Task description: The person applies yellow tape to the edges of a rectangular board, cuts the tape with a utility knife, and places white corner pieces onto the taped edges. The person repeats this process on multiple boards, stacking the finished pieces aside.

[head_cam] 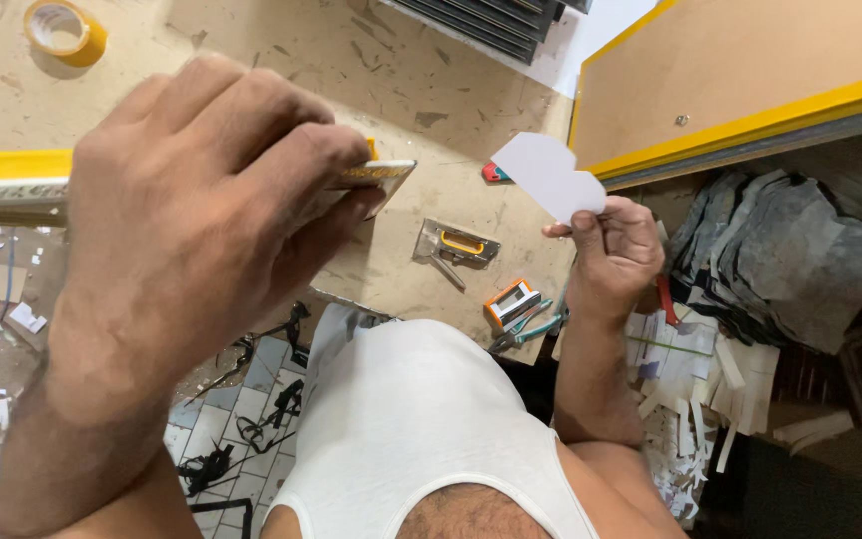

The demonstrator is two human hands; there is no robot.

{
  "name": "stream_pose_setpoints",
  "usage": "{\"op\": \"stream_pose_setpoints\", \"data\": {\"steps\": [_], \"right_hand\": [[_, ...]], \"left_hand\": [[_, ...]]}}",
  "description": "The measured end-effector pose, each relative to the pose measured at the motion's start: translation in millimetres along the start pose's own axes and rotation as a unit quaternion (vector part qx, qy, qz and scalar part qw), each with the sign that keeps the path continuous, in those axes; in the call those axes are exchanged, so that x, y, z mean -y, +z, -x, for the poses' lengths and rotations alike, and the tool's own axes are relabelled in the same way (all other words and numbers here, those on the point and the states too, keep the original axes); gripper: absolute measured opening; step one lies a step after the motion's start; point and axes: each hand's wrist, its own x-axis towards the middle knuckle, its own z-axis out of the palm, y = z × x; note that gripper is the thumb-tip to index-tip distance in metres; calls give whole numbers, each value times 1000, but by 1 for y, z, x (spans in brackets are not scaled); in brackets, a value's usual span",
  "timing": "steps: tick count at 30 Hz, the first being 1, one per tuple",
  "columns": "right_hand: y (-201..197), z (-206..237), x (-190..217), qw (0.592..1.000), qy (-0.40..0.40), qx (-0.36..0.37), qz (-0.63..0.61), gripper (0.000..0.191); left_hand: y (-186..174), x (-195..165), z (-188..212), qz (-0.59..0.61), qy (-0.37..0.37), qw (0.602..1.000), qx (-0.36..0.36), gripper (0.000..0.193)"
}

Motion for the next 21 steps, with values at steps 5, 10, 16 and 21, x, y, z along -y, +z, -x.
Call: {"op": "stream_pose_setpoints", "data": {"steps": [5,10,16,21], "right_hand": [[81,1,31,971,-76,111,-196,21],[130,-5,5,986,-85,111,-90,25],[136,1,-1,981,-61,133,-130,26],[150,8,14,990,-78,101,-67,30]], "left_hand": [[5,10,4,38,11,999,-33,40],[6,16,15,87,11,995,-37,45],[14,11,22,77,4,996,-52,36],[3,1,18,156,-85,984,-2,22]]}}
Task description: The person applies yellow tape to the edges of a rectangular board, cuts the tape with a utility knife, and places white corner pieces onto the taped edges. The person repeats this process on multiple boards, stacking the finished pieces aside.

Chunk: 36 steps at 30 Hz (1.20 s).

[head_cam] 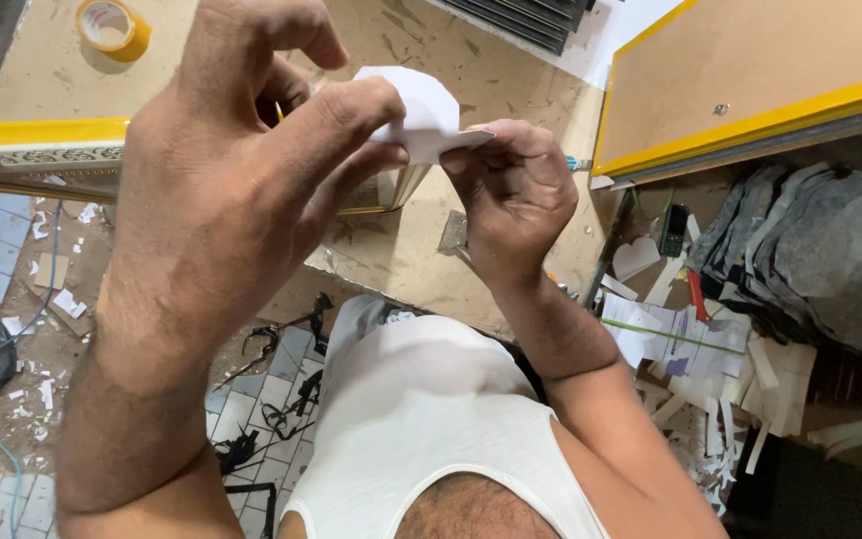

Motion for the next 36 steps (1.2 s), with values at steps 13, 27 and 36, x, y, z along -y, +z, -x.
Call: {"op": "stream_pose_setpoints", "data": {"steps": [13,27,36], "right_hand": [[19,1,57,946,-179,111,246,40],[-15,47,61,879,-326,329,116,40],[-61,101,0,821,-310,356,320,24]], "left_hand": [[0,-17,11,-79,32,995,53,33],[-29,-47,158,-192,-46,960,201,53],[70,-33,219,-122,-159,956,216,60]]}}
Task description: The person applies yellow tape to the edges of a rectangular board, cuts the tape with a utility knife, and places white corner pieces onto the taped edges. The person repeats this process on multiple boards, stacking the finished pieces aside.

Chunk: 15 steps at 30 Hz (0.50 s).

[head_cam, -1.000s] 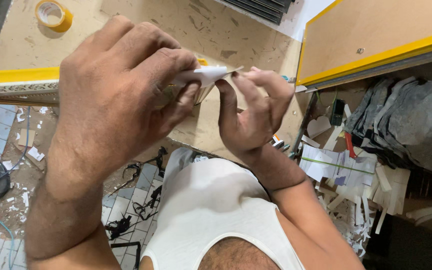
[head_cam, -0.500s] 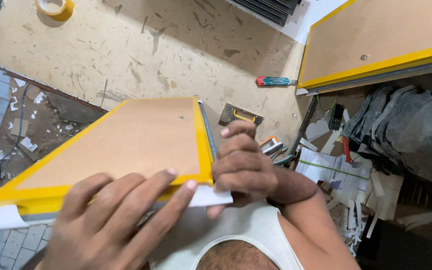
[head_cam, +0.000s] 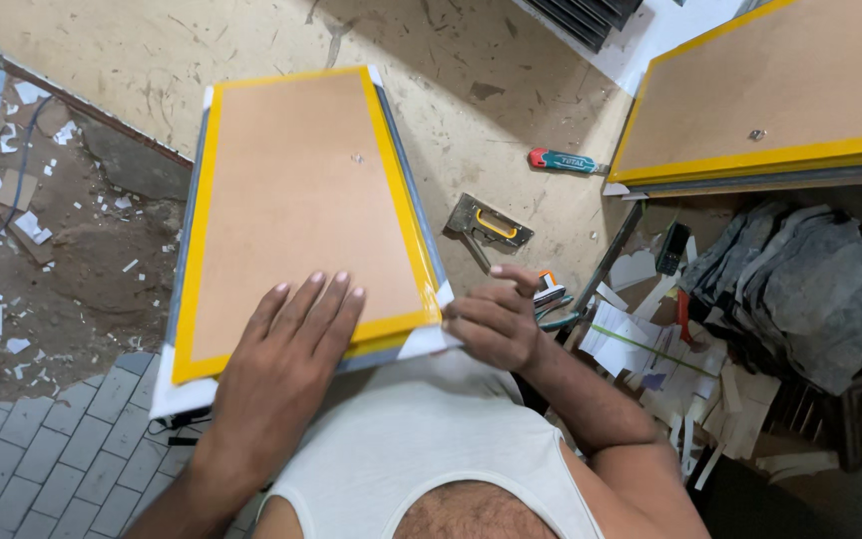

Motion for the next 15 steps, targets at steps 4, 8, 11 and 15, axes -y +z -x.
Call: {"op": "stream_pose_setpoints", "data": {"steps": [4,8,11,15], "right_hand": [[55,45,-34,993,66,100,22,8],[114,91,-57,978,148,142,40,14],[138,116,-69,970,168,156,80,16],[148,129,-66,958,190,173,128,19]], "left_hand": [[110,27,-34,-49,-16,998,-20,61],[206,46,-69,-48,-3,999,-18,68],[246,51,-88,-120,8,993,-2,75],[259,55,-108,-21,-17,983,181,105]]}}
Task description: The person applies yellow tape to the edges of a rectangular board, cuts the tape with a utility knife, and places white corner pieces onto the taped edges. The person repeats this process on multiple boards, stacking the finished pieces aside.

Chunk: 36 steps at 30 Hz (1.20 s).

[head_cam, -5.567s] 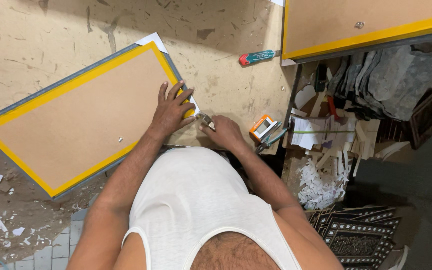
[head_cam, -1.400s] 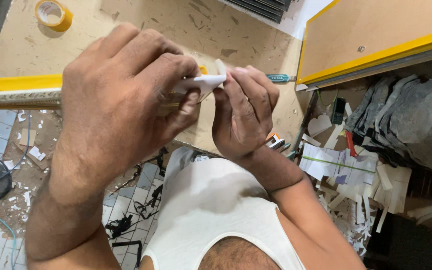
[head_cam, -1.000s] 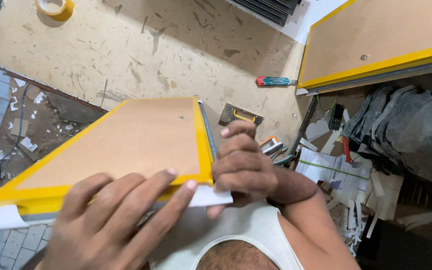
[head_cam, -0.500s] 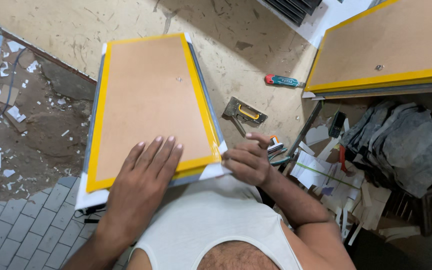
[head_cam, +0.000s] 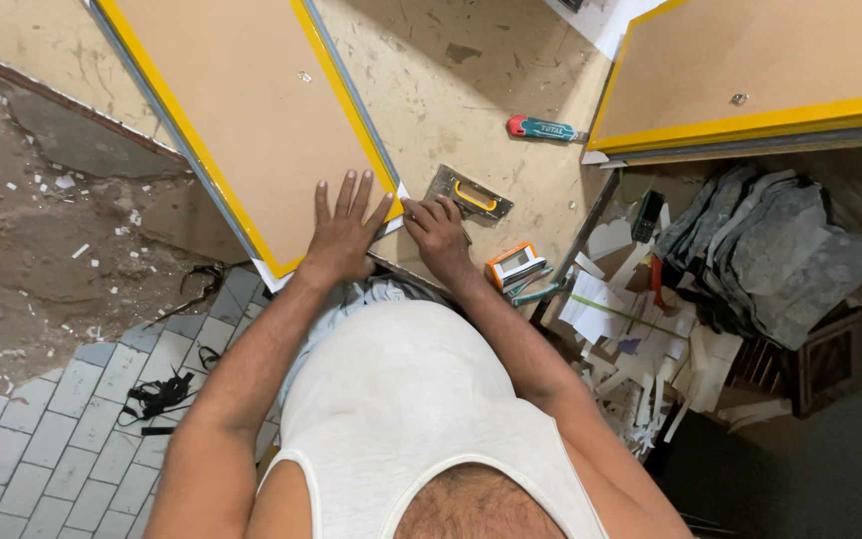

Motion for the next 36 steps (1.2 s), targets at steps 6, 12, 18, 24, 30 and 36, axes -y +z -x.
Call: {"op": "stream_pose_setpoints", "data": {"steps": [6,12,18,24,30,36], "right_hand": [[-12,-2,3,995,44,-20,82,29],[-33,-2,-18,947,315,51,-29,55],[-39,-12,-30,904,321,272,-76,31],[-20,-12,-10,906,290,301,-70,37],[-5,-4,-11,928,276,239,-75,43],[-10,-5,-3,946,261,179,-69,49]], "left_hand": [[-6,8,-34,164,62,961,-213,48],[2,11,-36,176,58,954,-235,33],[3,14,-35,164,65,953,-247,31],[5,15,-34,162,64,950,-259,30],[6,16,-33,158,63,951,-258,32],[1,13,-32,144,55,958,-242,31]]}}
